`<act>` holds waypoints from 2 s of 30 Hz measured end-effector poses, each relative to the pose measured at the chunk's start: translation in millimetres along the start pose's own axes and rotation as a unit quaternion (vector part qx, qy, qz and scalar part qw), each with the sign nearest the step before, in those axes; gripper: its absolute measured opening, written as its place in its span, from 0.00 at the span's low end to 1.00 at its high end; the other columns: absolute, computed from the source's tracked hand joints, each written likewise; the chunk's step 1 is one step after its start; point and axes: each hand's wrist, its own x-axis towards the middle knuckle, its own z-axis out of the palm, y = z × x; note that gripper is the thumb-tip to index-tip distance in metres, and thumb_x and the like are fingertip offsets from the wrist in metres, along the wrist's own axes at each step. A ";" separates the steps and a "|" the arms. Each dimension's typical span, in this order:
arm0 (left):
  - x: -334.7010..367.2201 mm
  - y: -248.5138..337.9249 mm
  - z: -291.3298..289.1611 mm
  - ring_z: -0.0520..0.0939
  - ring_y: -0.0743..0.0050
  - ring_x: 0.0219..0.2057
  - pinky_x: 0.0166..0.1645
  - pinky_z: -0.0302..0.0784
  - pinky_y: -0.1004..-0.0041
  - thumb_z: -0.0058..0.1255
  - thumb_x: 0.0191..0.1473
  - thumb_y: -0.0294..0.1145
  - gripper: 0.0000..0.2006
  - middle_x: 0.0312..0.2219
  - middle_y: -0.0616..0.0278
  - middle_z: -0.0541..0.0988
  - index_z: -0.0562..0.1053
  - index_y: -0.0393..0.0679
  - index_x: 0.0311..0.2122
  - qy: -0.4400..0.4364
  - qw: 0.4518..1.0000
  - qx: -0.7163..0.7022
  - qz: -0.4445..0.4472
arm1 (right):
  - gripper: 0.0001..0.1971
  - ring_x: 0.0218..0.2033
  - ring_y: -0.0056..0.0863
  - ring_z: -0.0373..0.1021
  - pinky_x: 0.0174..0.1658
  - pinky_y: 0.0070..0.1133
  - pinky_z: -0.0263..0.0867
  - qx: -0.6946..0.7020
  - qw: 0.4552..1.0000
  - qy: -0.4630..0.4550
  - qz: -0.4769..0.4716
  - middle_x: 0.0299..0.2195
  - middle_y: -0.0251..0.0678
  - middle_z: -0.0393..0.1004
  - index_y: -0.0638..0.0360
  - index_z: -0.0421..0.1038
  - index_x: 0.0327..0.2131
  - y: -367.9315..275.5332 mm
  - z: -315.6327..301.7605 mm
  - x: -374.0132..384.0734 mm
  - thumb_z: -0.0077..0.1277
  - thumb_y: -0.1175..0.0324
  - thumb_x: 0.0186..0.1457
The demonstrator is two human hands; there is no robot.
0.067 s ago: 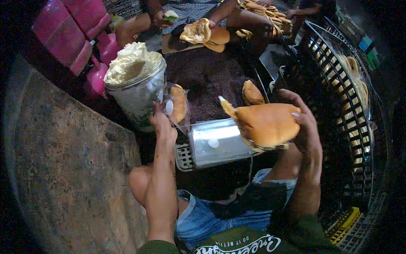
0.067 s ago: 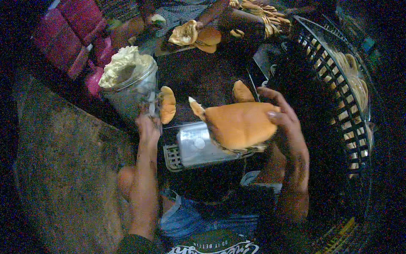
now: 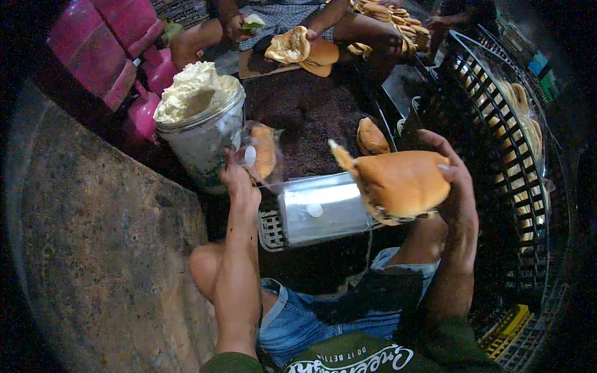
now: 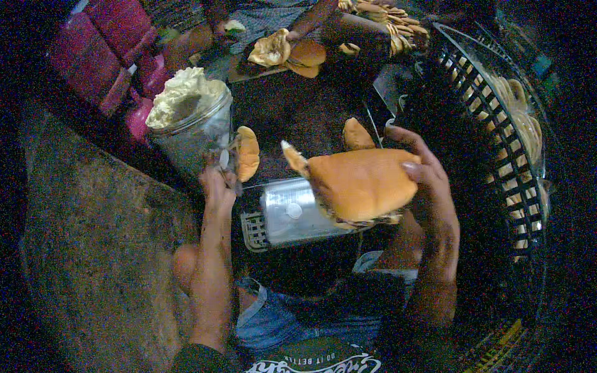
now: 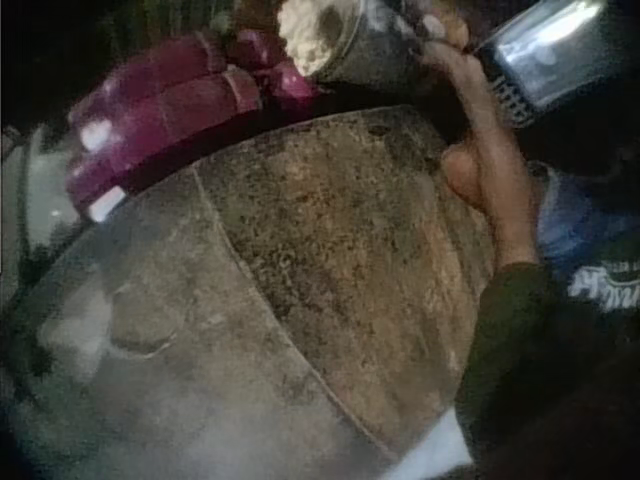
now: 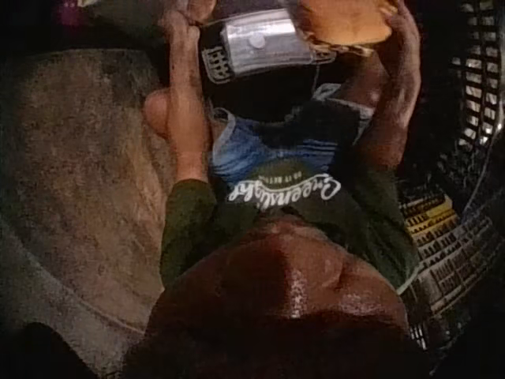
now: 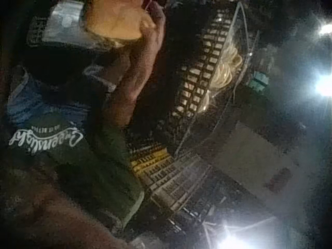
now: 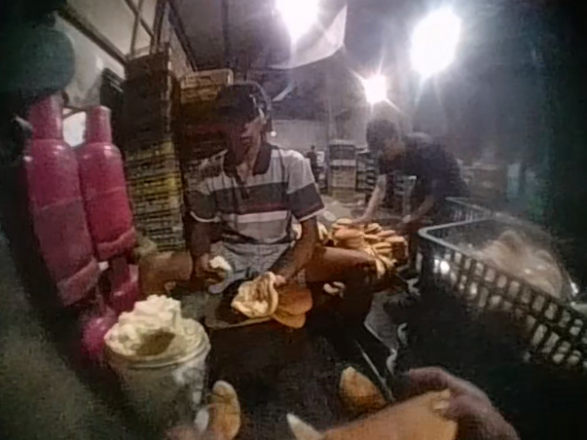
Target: The person sits on the floor and places small round buns into clear plastic bags. They handle the buns one at a time, placing them into bags and setting the filled bags aside.
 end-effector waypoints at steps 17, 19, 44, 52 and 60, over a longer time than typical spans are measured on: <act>-53.2 26.9 25.4 0.81 0.64 0.26 0.23 0.76 0.67 0.38 0.61 0.59 0.29 0.31 0.56 0.79 0.73 0.37 0.38 -0.012 0.996 0.002 0.084 | 0.40 0.43 0.30 0.73 0.49 0.24 0.68 0.029 1.000 0.008 -0.001 0.43 0.46 0.72 0.66 0.59 0.56 -0.5 33.7 4.5 0.55 0.53 0.41; -39.7 27.3 12.8 0.80 0.66 0.27 0.25 0.78 0.68 0.37 0.61 0.60 0.29 0.31 0.57 0.79 0.73 0.38 0.38 -0.030 0.987 0.037 0.153 | 0.40 0.42 0.31 0.73 0.49 0.24 0.68 0.029 1.000 0.000 0.001 0.43 0.45 0.72 0.66 0.59 0.56 5.6 31.4 9.0 0.55 0.52 0.41; -54.6 49.1 4.1 0.80 0.64 0.39 0.47 0.77 0.67 0.28 0.64 0.59 0.32 0.37 0.52 0.78 0.72 0.35 0.44 -0.329 0.937 -0.035 0.111 | 0.34 0.51 0.33 0.67 0.57 0.27 0.60 0.037 0.998 -0.046 0.005 0.49 0.46 0.69 0.65 0.58 0.56 25.5 26.5 8.0 0.54 0.58 0.48; -108.5 5.0 49.3 0.76 0.66 0.47 0.51 0.74 0.67 0.42 0.62 0.53 0.27 0.46 0.58 0.74 0.61 0.42 0.56 -0.292 0.927 -0.233 -0.042 | 0.28 0.44 0.26 0.72 0.46 0.22 0.69 -0.059 0.991 0.079 -0.093 0.45 0.42 0.72 0.64 0.55 0.57 81.8 55.7 25.2 0.55 0.68 0.56; -150.4 12.0 66.0 0.75 0.71 0.48 0.54 0.72 0.69 0.60 0.49 0.22 0.33 0.50 0.55 0.70 0.56 0.37 0.58 -0.279 0.948 -0.002 0.156 | 0.32 0.37 0.24 0.73 0.39 0.20 0.70 0.062 0.976 0.201 -0.056 0.35 0.43 0.77 0.67 0.55 0.58 106.3 80.8 33.1 0.58 0.68 0.54</act>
